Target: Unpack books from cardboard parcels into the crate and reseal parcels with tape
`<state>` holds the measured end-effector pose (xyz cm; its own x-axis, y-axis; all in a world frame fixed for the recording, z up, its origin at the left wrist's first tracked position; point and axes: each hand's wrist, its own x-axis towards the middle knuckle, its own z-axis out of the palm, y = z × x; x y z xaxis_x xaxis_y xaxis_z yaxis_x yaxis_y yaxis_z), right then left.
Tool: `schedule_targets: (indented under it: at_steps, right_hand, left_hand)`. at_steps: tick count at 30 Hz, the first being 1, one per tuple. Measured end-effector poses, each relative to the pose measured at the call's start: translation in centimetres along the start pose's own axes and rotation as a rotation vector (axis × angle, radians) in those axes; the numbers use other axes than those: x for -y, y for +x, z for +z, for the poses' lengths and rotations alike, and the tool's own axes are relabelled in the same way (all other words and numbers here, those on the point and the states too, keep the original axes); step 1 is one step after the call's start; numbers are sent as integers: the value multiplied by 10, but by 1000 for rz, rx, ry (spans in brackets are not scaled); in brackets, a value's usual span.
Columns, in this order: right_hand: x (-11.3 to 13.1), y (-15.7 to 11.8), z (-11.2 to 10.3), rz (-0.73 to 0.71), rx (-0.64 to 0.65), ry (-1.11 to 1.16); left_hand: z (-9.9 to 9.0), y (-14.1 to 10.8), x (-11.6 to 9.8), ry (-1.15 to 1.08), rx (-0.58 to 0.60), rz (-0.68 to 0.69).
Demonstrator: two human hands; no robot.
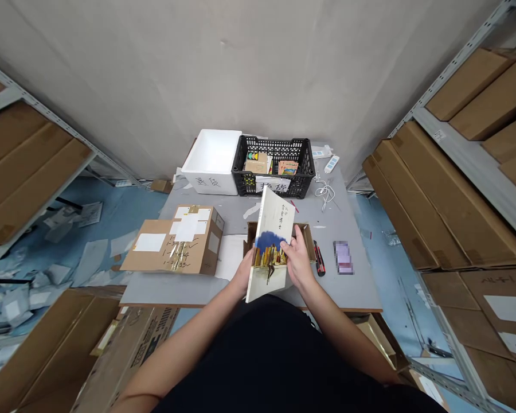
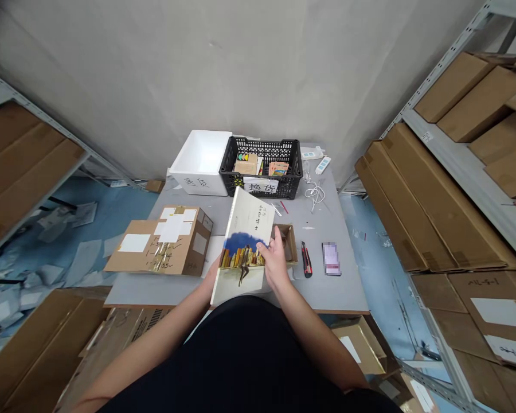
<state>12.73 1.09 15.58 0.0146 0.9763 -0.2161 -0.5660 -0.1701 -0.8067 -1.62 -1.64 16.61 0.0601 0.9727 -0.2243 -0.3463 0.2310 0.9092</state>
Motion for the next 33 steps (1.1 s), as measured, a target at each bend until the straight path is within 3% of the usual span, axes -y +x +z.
schedule_targets:
  at_steps: [3,8,12,20,23,28,33]
  right_hand:
    - [5,7,-6,-52,-32,-51]
    - [10,15,-14,-99,-104,-114]
    - [16,15,-17,-75,-133,-107]
    - [19,8,-28,113,39,-117]
    - [17,9,-30,89,60,-160]
    - [15,22,-33,-12,-36,-199]
    - [18,40,-34,10,-32,-246]
  left_hand:
    - [-11,-9,-14,-55,-34,-91]
    - [-17,-9,-32,27,-27,8]
    - [-18,-2,-33,95,-79,59]
    - [-23,18,-24,16,-219,133]
    - [-28,27,-22,-11,-182,96]
    - [-38,34,-18,14,-33,-55]
    - [-47,41,-16,114,12,-135]
